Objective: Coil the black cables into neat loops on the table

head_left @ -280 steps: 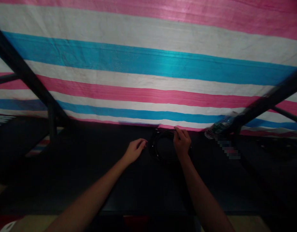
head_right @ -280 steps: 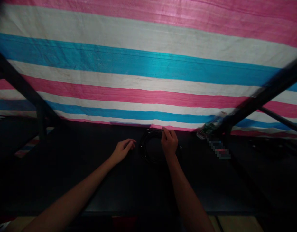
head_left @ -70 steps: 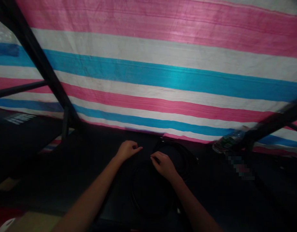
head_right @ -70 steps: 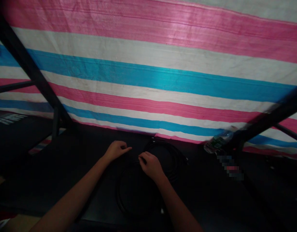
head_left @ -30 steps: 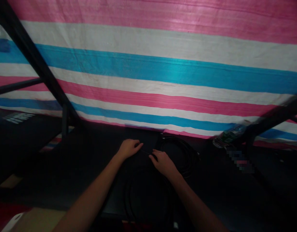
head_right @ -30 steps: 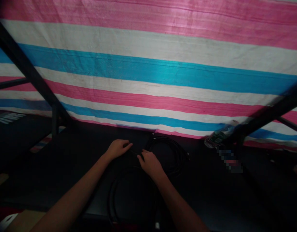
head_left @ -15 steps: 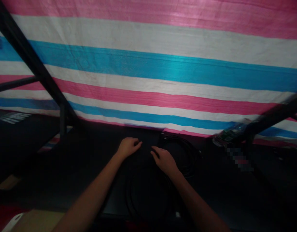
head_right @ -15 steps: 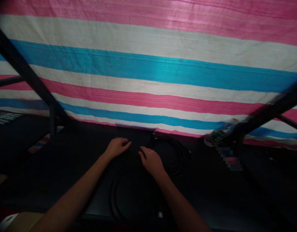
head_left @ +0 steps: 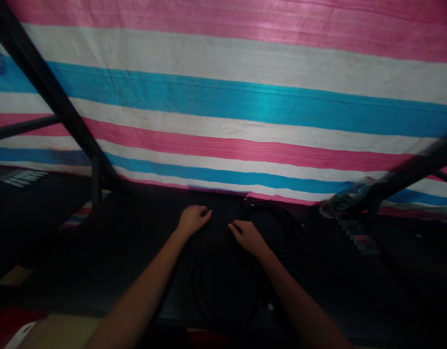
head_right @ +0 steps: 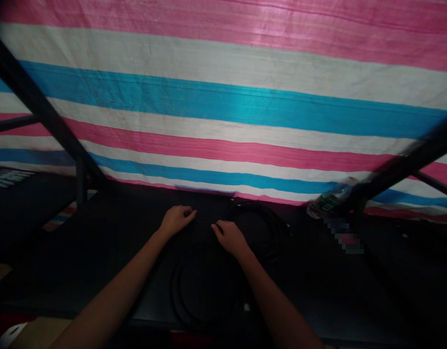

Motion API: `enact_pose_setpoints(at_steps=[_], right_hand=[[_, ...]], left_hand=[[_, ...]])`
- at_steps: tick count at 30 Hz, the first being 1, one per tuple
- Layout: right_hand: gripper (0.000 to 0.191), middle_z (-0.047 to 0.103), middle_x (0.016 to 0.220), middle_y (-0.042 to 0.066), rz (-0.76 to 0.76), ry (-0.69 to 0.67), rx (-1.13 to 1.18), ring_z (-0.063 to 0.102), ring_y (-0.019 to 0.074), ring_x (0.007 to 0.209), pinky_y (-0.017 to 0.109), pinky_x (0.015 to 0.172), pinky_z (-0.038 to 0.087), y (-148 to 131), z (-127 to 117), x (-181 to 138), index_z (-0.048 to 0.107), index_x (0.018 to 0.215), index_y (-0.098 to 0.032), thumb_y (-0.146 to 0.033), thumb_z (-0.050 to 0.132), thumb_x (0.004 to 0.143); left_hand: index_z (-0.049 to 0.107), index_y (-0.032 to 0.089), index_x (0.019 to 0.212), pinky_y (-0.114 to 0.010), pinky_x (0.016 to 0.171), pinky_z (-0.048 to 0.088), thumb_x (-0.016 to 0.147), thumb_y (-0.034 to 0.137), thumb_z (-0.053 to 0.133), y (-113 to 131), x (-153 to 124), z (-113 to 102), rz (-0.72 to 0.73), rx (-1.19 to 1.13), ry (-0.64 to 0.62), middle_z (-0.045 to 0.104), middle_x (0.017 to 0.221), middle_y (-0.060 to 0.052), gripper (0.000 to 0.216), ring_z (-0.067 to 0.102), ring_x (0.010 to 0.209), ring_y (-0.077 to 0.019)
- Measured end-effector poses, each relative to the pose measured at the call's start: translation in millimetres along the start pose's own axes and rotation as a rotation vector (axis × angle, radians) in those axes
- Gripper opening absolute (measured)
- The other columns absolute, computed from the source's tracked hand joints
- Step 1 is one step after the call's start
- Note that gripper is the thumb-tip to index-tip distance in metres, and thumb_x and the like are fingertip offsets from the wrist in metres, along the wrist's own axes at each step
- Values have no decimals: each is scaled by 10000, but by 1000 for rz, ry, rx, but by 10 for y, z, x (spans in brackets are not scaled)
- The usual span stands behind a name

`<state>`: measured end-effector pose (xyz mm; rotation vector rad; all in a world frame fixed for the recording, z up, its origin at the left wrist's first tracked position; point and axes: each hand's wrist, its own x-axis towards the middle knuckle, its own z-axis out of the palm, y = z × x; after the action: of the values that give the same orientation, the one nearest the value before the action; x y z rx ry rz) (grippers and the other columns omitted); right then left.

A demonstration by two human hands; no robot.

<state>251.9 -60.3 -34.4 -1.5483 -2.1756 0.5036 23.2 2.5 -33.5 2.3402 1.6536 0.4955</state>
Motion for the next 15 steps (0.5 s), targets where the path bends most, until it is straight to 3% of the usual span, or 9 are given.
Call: enact_pose_setpoints(at_steps=[10,12,15], right_hand=[[347,646,665,19,6,-87,49,572,122,592,231,571,346,21,-119,-48,637,709,-169,-328,466,965],[390,643,631,24,74,-189,91,568,125,569,235,565,364,16,-176,-78,629,669,-166,-353,456,964],[504,596,513,19,295,-446,216,527,125,446,244,497,389,71,-260,-123,598,611,-168,-462,404,971]], left_hand=[[713,226,795,-263,583,344,892,512,505,28,-6,8,3,-79,-44,703,760,-29,368,626,697,-178],[716,227,797,-264,585,345,888,512,511,47,-15,25,29,-80,-51,702,760,-29,363,624,700,-179],[720,225,801,-265,595,347,888,513,512,81,-26,51,70,-73,-67,703,759,-33,365,624,711,-180]])
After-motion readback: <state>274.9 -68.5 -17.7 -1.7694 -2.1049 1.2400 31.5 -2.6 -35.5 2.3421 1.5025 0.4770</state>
